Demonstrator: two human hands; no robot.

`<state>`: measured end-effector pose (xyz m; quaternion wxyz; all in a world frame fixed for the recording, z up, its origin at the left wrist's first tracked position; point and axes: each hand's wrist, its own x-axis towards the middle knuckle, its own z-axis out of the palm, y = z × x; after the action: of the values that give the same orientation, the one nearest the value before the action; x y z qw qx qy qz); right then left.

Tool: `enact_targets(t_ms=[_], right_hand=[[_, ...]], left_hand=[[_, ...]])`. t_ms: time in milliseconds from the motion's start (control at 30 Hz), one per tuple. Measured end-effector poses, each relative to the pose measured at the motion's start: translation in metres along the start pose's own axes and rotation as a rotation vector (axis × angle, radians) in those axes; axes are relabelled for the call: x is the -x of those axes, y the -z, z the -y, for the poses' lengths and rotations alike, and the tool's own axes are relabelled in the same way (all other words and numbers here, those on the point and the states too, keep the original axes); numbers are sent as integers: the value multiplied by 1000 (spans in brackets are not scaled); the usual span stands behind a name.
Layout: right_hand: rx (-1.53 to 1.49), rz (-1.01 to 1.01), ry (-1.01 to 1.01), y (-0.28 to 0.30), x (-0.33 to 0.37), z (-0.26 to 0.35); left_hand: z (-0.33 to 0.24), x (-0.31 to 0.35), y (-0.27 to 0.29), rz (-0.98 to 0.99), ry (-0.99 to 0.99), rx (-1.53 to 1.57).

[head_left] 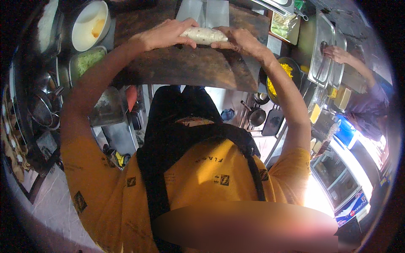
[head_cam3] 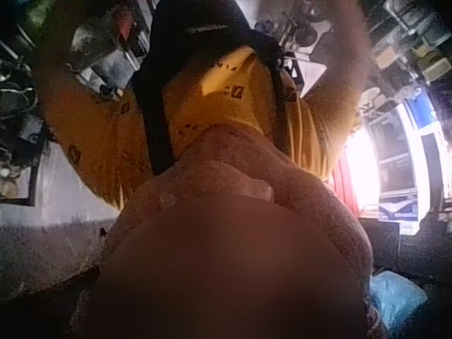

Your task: The person assembles a burrito by spreading cooked ground meat on a tortilla, adding shredded cheese, green peppers, and a slice of yellow cheese. They then fold the tortilla into a wrap and place it into a paper wrapper.

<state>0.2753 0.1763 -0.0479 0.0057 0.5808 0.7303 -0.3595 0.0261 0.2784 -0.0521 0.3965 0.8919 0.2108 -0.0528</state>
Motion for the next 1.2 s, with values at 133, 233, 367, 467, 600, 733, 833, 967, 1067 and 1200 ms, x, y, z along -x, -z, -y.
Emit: enact_targets(t_ms=[133,233,367,467,600,733,833,967,1067,1200], right_hand=[[32,106,-90,4,-16,-22],[-117,188,-168,18,-23,-15],[-332,220,-142,17,-37,-44],[-262,-6,-80,15,-36,-41],[-287,66,-39,20,-36,-33],[-144,109,-14,10,-13,0],[-143,-30,75,-7,10,15],[-141,-91,119,-18,16,17],[-119,-83,109,-16,18,23],[-110,-116,115,-20,18,19]], left_hand=[[19,-15,6,38,-29,90],[25,-23,18,116,-23,158],[51,-50,21,217,62,194],[55,-49,26,212,6,304],[59,-53,21,185,122,300],[35,-23,3,42,-48,168],[29,-3,-19,-116,-157,132],[43,-10,-10,22,231,685],[57,-23,-20,-84,137,462],[48,-31,-29,-369,117,186]])
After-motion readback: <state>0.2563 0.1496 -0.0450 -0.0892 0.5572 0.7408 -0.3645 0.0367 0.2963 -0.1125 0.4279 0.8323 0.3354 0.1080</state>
